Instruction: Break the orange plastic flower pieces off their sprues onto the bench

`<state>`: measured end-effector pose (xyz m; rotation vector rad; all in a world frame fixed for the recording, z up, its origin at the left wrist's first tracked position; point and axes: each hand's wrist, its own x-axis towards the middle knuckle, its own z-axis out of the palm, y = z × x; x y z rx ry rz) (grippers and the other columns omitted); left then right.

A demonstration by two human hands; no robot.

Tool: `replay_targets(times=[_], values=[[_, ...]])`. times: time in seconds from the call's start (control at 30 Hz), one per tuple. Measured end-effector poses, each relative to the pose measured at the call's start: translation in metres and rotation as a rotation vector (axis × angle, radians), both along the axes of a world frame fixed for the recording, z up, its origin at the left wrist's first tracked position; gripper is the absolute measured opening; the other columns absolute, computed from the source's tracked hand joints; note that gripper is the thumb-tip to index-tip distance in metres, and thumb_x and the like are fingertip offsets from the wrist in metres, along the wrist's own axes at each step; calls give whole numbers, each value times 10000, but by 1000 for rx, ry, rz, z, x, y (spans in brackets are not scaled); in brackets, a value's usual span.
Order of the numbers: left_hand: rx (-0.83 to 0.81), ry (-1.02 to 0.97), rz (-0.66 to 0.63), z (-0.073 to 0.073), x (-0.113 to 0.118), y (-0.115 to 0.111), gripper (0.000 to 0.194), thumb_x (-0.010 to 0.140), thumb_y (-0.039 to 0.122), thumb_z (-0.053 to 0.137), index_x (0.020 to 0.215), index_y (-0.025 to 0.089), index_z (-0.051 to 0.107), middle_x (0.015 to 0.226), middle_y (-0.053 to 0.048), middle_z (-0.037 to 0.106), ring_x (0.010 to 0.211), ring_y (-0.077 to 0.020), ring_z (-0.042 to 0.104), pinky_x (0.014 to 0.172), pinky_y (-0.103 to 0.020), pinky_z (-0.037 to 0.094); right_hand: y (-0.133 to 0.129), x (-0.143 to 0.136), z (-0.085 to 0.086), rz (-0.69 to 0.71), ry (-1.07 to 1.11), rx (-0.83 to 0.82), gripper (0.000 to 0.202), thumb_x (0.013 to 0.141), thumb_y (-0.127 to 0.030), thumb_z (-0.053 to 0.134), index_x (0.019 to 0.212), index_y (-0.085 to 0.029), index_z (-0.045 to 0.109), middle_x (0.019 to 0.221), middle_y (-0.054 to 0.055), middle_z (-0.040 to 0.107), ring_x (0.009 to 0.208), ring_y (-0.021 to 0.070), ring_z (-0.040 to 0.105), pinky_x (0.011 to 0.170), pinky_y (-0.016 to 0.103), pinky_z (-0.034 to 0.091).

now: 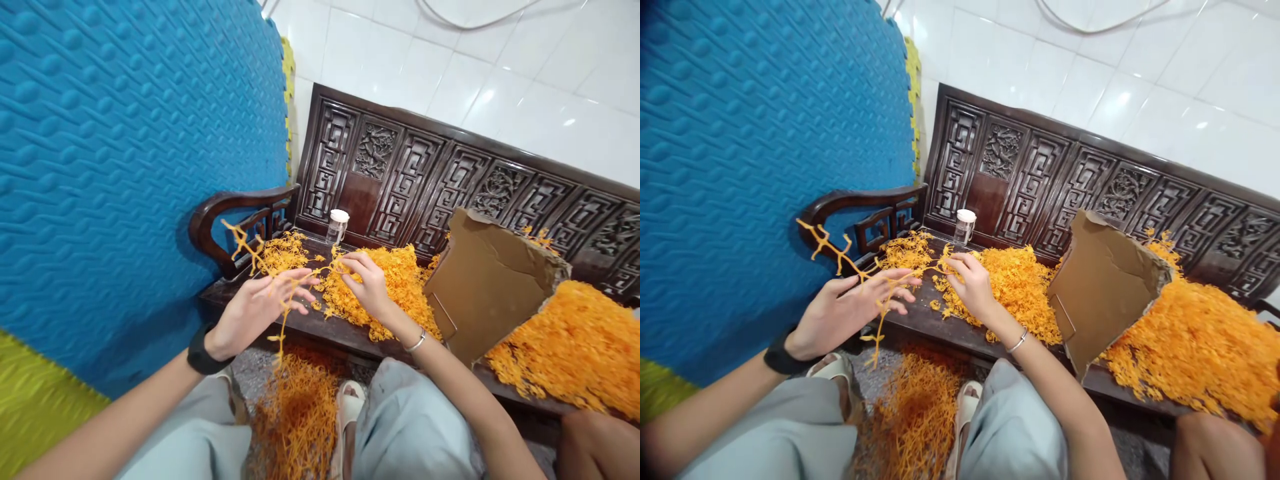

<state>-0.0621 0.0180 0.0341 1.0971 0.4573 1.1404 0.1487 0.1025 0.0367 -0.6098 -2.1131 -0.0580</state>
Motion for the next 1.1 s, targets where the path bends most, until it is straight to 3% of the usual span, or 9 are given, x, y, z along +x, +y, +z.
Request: replay_targets(times=[0.2, 0.33, 0.47, 0.57, 0.63, 0.73, 0.87, 1.0, 1.1], values=[[-100, -182, -71, 4, -1, 4, 722, 722, 658, 342, 1133, 97, 533, 1089, -156, 587, 924, -282, 536, 796, -414, 435, -7, -6, 12, -56, 208, -62, 125, 830, -178, 492, 852, -195, 614, 1059, 76, 560, 1012, 183, 528, 876, 356, 446], [-76, -24, 19, 4, 3, 8, 844, 694, 780, 226, 1012, 98, 607, 1024, -146, 595, 897, -254, 521, 760, -374, 467, -14, -10, 16, -52, 336, -86, 116, 826, -186, 506, 873, -201, 611, 1075, 76, 536, 990, 186, 531, 794, 338, 489], [-50, 208, 95, -2, 16, 8, 539, 714, 639, 489, 949, 172, 623, 1141, -122, 532, 981, -268, 459, 591, -340, 510, -18, -18, 7, 31, 272, -48, 115, 815, -199, 524, 899, -214, 601, 1039, 75, 519, 1014, 199, 516, 864, 382, 464], [-55, 184, 130, -7, 26, 9, 394, 691, 520, 619, 887, 178, 634, 1060, -88, 585, 959, -235, 497, 669, -326, 496, -20, -26, -3, 184, 102, -22, 162, 820, -194, 504, 962, -210, 580, 1082, 91, 495, 1050, 205, 496, 881, 388, 457], [-71, 111, 226, -8, 30, 11, 319, 670, 433, 682, 840, 167, 636, 947, -57, 627, 893, -193, 539, 744, -297, 460, -20, -29, -6, 258, -17, -8, 219, 827, -167, 469, 1023, -209, 556, 1172, 107, 454, 1105, 207, 462, 880, 381, 462], [-87, 57, 333, -5, 32, 14, 346, 636, 330, 734, 921, 170, 618, 911, -31, 645, 871, -166, 563, 766, -259, 433, -21, -28, -3, 265, -109, 23, 249, 816, -152, 460, 1041, -213, 548, 1280, 106, 384, 1190, 215, 391, 926, 401, 431], [9, 123, 268, -1, 35, 15, 373, 684, 383, 681, 958, 160, 562, 782, -13, 651, 657, -140, 595, 663, -266, 465, -28, -20, 9, 296, -30, 28, 209, 795, -156, 446, 956, -196, 574, 1242, 107, 432, 1132, 215, 454, 902, 397, 445], [57, 329, 183, -6, 38, 20, 331, 770, 470, 532, 801, 141, 539, 409, 69, 455, 323, -67, 374, 365, -192, 326, -35, -11, 17, 208, 246, -39, 182, 820, -166, 390, 830, -190, 570, 970, 85, 570, 885, 182, 571, 760, 349, 488], [55, 431, 243, -10, 44, 24, 328, 715, 480, 572, 724, 160, 501, 373, 119, 302, 299, -40, 221, 309, -170, 193, -34, -9, 20, 54, 481, -222, 137, 827, -261, 454, 939, -195, 496, 884, 53, 564, 733, 141, 562, 659, 296, 486]])
